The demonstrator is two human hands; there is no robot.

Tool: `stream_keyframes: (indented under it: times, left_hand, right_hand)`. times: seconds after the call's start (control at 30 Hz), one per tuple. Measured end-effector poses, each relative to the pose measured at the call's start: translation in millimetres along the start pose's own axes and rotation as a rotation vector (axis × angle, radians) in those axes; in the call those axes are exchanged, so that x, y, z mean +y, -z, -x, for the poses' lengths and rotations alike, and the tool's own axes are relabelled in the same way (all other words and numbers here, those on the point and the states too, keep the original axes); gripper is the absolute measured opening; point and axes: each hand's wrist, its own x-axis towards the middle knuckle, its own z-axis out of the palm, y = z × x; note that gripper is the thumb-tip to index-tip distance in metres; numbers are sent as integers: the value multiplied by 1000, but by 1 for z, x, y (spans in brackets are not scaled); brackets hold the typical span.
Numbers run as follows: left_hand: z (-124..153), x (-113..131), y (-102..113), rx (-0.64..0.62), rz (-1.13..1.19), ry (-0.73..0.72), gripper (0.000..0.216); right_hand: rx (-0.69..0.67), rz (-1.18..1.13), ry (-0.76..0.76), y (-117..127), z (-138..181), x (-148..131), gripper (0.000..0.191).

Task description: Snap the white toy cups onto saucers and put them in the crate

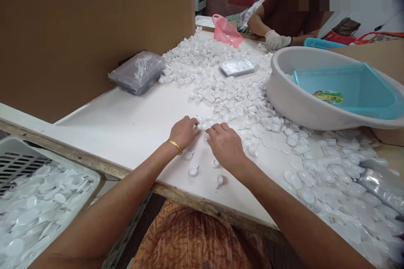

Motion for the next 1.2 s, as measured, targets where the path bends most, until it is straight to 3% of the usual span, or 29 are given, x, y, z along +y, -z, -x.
stream_keyframes:
  times: [0.1,0.2,0.33,0.47,0.63,0.77,0.87,0.97,1.1,1.2]
  left_hand:
    - [1,1,1,25,-34,-18,22]
    - [9,-1,10,78,-143,-46,18]
    - [20,5,19,119,-346,-197,20]
    - [25,17,18,60,-464,-303,26]
    - [25,20,15,-57,-374,-299,25]
    - [12,18,15,82,-251,-230,29]
    - [-4,17,11,158,-192,-277,40]
    - [-12,19,3,87,-121,-284,42]
    - [-4,21,0,-13,-35,-224,39]
    - [3,20,3,-82,41,-223,40]
  right_hand:
    - [5,106,46,-11,-16,7,15]
    - [44,59,33,-16,-18,12,14]
    - [121,-111,-14,-18,-5,8,20]
    - [154,-171,66,-22,12,-1,19]
    - [146,-152,82,-20,27,0,18]
    - [187,-190,-17,-3,41,10,20]
    - [220,-152,-150,11,60,32,21]
    - [236,0,-345,19,92,72,24]
    - [201,247,-658,24,147,129,32]
    - [93,247,-670,24,168,146,33]
